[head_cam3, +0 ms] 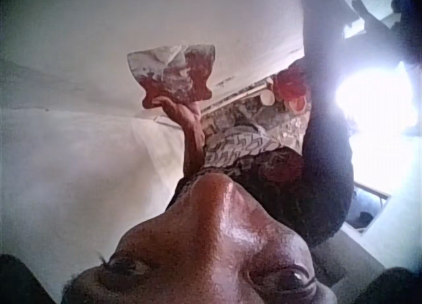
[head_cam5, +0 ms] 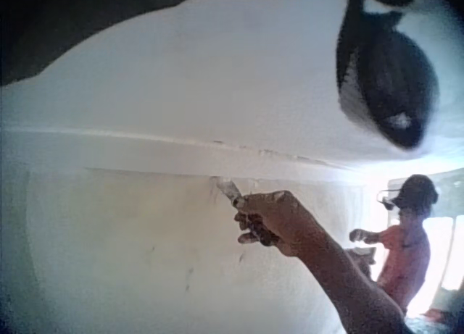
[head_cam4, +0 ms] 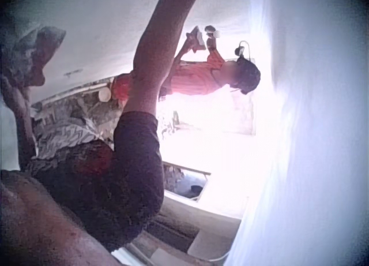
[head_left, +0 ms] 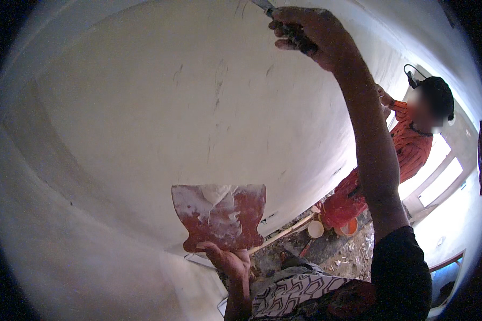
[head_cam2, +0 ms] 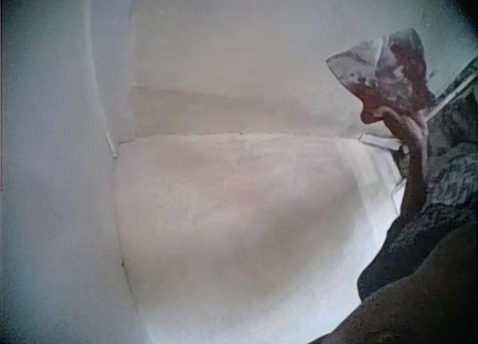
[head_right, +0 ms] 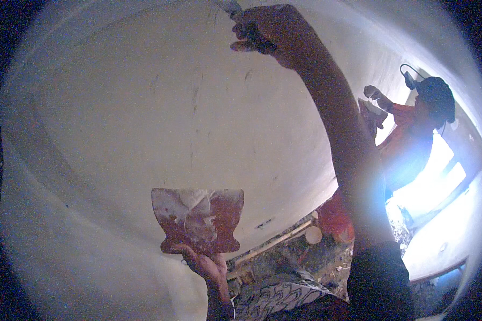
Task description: The person applies plaster to a ceiling using a hawk and a trowel. They repeatedly scoop plaster from the hawk and spread it onto the ceiling surface in smooth strokes.
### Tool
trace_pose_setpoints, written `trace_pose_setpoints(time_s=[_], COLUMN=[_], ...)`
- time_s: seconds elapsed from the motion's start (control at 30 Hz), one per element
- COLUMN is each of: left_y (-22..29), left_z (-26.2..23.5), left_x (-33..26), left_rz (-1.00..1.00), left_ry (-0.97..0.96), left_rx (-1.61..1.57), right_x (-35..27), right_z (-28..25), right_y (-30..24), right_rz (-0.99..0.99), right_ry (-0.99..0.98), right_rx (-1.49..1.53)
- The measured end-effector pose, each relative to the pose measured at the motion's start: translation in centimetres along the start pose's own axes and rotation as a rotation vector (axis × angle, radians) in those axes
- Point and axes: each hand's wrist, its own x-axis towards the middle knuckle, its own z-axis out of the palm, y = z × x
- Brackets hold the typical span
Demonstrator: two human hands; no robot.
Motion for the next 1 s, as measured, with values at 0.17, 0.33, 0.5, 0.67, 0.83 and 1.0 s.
trace_pose_setpoints(time_s=[0.17,0.33,0.5,0.67,0.83,1.0], left_y=[-0.4,-0.9,-1.1,-0.5,-0.7,0.2], left_z=[-1.4,-3.3,-2.7,-2.0,-2.0,-0.4], left_x=[0.1,0.5,0.6,0.4,0.4,0.1], left_rz=[0.009,0.012,-0.002,0.072,0.016,-0.011], left_ry=[0.017,-0.007,0.012,-0.028,0.029,0.041], left_rx=[0.037,0.013,0.033,0.040,0.047,0.046], right_x=[1.7,4.0,4.1,1.0,-1.1,0.1], right_z=[0.4,-0.3,-2.9,-3.3,-1.4,-0.5], right_y=[-5.8,-6.5,-6.1,-4.5,-3.3,-2.8], right_rz=[0.519,0.365,0.275,0.426,0.425,0.429], right_ry=[0.167,0.071,0.030,0.122,0.277,0.265], right_rx=[0.551,0.300,0.281,0.649,0.554,0.532])
